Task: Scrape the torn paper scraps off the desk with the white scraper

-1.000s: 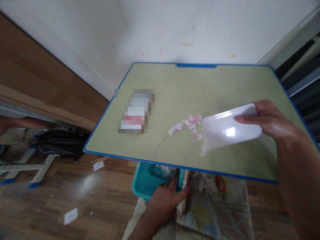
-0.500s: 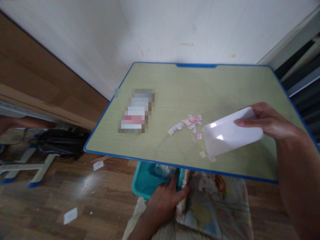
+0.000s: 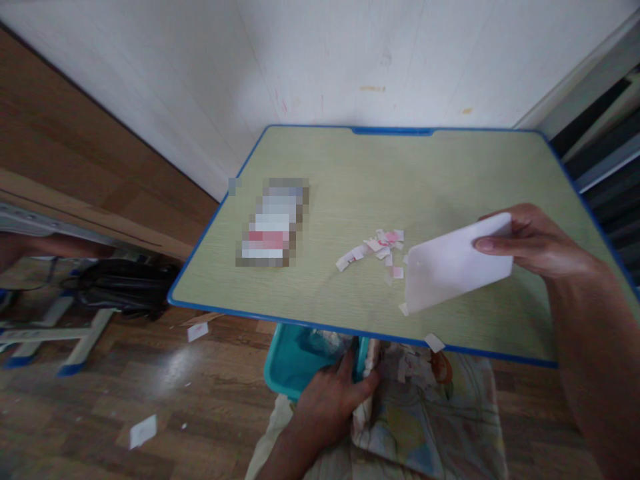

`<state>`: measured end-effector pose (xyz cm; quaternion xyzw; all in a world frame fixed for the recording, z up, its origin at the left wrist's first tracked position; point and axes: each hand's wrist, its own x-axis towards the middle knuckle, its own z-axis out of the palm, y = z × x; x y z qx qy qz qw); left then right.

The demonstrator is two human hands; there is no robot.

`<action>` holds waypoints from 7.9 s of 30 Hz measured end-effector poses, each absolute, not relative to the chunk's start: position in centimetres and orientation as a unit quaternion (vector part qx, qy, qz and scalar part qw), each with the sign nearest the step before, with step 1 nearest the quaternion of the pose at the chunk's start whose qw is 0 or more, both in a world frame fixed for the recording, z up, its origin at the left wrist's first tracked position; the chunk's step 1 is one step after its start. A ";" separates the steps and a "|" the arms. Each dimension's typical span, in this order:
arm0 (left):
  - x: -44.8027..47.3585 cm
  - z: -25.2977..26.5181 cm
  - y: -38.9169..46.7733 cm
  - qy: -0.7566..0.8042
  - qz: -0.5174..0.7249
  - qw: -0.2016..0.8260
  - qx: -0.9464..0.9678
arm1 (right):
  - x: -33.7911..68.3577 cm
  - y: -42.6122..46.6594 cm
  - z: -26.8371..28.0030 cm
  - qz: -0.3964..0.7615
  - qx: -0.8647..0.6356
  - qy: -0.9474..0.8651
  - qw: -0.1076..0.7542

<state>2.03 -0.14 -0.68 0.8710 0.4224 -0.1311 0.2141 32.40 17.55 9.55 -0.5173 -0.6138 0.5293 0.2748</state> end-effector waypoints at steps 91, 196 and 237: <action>2.0 -0.7 -0.1 0.413 -0.121 0.213 0.877 | 32.5 18.0 10.4 0.434 -0.631 -0.497 0.409; 2.1 -0.7 -0.2 0.420 -0.108 0.199 0.879 | 32.0 17.9 9.8 0.547 -0.526 -0.632 0.160; 2.2 -0.5 0.0 0.410 -0.109 0.208 0.881 | 30.1 18.1 9.2 0.510 -0.560 -0.492 0.429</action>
